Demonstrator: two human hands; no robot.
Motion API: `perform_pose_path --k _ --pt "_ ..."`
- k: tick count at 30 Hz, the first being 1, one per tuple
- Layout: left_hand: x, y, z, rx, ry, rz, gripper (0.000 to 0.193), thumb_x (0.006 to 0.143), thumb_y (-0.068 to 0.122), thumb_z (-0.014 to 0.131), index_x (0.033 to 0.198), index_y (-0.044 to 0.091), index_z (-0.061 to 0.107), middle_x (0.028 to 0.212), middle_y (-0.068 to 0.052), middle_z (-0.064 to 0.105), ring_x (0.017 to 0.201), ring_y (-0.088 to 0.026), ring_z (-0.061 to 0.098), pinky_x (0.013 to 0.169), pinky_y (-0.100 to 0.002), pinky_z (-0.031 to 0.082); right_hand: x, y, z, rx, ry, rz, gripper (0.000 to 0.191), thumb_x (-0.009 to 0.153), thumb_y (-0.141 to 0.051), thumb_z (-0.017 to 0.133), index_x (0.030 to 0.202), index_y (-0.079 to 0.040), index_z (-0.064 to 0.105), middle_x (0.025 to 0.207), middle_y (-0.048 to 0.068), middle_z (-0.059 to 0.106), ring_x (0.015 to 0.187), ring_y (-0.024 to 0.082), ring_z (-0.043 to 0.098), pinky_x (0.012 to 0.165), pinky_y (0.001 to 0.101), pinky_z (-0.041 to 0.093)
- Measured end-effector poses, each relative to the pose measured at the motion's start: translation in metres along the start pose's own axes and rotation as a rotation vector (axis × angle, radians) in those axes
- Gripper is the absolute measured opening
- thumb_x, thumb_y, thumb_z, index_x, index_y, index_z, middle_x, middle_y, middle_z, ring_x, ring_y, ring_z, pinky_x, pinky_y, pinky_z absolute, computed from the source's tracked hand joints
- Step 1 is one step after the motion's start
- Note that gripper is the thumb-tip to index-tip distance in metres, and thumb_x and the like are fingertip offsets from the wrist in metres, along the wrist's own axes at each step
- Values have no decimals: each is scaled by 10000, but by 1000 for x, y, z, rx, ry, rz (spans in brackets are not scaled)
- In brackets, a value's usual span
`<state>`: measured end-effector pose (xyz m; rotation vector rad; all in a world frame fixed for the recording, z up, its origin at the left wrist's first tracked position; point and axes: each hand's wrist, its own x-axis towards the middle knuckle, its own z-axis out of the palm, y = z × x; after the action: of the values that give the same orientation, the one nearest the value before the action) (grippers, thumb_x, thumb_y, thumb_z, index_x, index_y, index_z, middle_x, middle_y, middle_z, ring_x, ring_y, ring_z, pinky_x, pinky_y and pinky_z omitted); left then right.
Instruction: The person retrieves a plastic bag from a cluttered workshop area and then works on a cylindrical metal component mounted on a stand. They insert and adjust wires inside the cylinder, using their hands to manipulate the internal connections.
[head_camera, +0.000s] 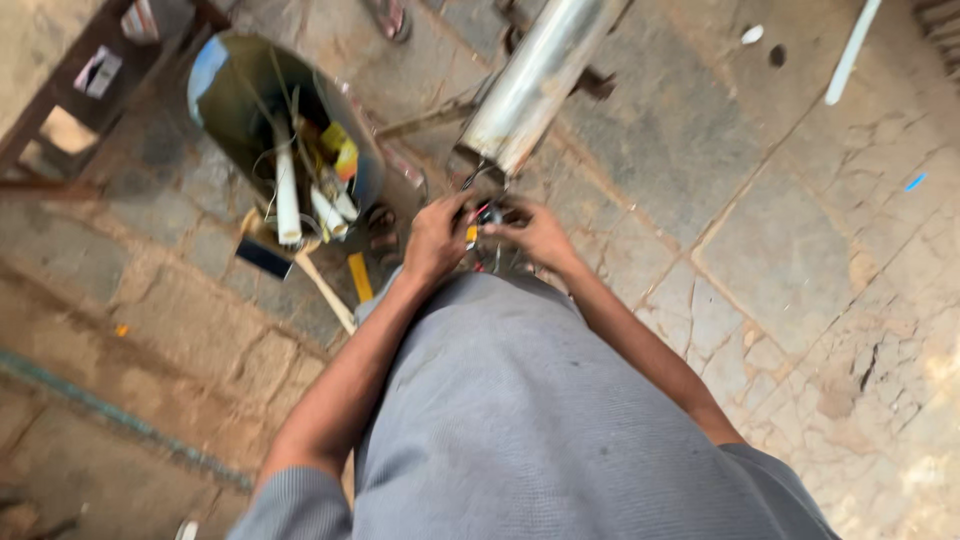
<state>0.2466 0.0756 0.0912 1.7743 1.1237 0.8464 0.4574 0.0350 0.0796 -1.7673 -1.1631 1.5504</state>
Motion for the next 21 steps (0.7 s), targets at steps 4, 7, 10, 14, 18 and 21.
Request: perform_pose_path --k 4,7,10,14,18,21 --pt "0 7 3 -18 -17 -94 301 897 56 699 1195 21 715 1029 -198 742 935 -354 731 854 -423 566 -1 0 -8 86 -98 -13 716 849 -257 827 1486 -76 552 1252 108 733 1128 207 694 974 336 559" --pt "-1 11 7 -40 -24 -138 266 893 50 698 1156 30 730 1054 -188 740 914 -326 740 813 -395 576 -5 0 -16 187 -172 -66 729 853 -256 824 1499 -85 535 1314 90 692 1175 210 676 1017 349 552" --pt "-4 15 11 -71 -13 -98 221 891 42 702 1107 45 748 1022 -171 736 912 -313 739 798 -382 575 -9 2 -22 211 -211 -71 769 847 -275 834 1523 -107 509 1302 90 704 1185 202 674 1062 340 532" --pt "-7 19 17 -86 -27 -63 207 865 46 738 1069 55 772 940 -160 713 852 -312 722 771 -374 564 -15 9 -27 77 -177 5 661 870 -307 775 1450 -75 558 1189 67 714 1091 172 688 995 316 548" --pt "-11 23 23 -127 19 27 255 826 25 743 1077 41 788 1004 -186 704 914 -329 724 814 -381 572 -24 16 -29 361 -165 44 514 1059 -378 665 1320 62 612 1069 93 665 883 165 623 788 325 551" --pt "-13 24 28 -75 86 102 201 852 50 749 1050 24 762 1108 -213 707 986 -342 728 859 -385 587 -31 18 -28 496 -169 74 555 988 -320 713 1390 11 521 997 101 626 801 171 638 748 336 603"
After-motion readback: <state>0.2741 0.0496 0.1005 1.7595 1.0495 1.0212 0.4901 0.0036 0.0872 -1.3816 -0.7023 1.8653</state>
